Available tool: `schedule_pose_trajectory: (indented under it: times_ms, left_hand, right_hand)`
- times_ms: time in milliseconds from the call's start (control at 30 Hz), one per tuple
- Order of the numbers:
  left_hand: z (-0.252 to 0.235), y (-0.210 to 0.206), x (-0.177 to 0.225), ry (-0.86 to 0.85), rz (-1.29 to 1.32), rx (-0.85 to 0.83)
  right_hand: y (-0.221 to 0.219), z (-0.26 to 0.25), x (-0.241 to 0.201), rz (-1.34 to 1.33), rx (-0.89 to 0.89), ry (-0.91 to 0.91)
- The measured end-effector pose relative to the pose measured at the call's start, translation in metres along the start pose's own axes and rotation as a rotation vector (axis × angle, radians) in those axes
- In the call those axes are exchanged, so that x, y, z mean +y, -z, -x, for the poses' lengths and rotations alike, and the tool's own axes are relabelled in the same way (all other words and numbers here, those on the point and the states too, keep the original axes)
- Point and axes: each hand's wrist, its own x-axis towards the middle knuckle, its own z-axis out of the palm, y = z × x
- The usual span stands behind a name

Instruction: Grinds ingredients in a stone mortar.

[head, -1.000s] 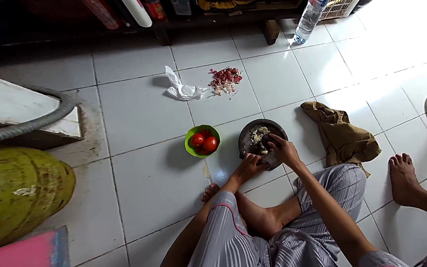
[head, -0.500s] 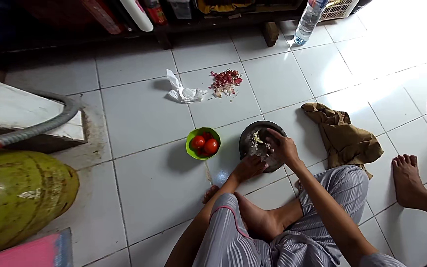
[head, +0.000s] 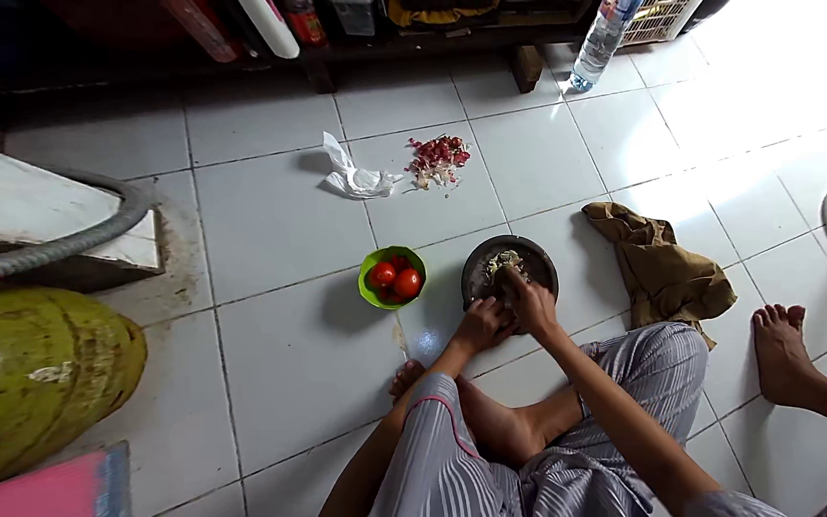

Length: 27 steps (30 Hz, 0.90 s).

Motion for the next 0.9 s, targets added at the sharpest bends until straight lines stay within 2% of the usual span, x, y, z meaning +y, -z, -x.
schedule_pose_trajectory:
  times_ms: [100,200,267,333,433,500,567,633,733,800,867,900]
  left_hand:
    - [-0.003,0.004,0.001,0.009,-0.004,0.005]
    - [-0.001,0.005,0.003,0.034,0.021,-0.030]
    - [0.001,0.002,0.005,0.041,0.009,-0.012]
    - [0.002,-0.001,0.004,0.029,-0.023,0.027]
    - [-0.002,0.002,0.003,0.024,-0.017,0.037]
    - [0.000,0.001,0.003,0.027,-0.008,0.027]
    - [0.000,0.001,0.005,0.043,-0.006,0.023]
    - [0.001,0.001,0.006,0.049,-0.006,0.017]
    - [-0.005,0.004,0.001,0.020,-0.011,0.020]
    - [-0.002,0.006,0.004,0.033,0.018,-0.024]
    - [-0.001,0.005,0.004,0.033,0.021,-0.018]
    - [0.000,0.004,0.005,0.031,0.015,-0.010]
  right_hand:
    - [0.025,-0.011,-0.007,0.005,-0.168,-0.052]
    - [0.038,-0.003,-0.016,-0.083,-0.006,-0.069]
    - [0.020,-0.001,-0.012,-0.066,0.032,-0.044]
    - [0.004,-0.005,-0.004,0.010,-0.077,-0.029]
    - [0.032,-0.014,-0.010,-0.037,-0.185,-0.089]
    - [0.040,-0.005,-0.016,-0.087,-0.068,-0.103]
    - [0.025,0.000,-0.016,-0.079,0.035,-0.057]
    - [0.005,-0.002,-0.010,0.021,-0.073,-0.029]
    - [0.033,-0.015,-0.018,0.022,-0.228,-0.079]
    - [0.043,-0.009,-0.022,-0.031,-0.139,-0.093]
    - [0.036,-0.006,-0.023,-0.055,-0.013,-0.064]
    - [0.026,-0.006,-0.021,-0.041,-0.016,-0.044]
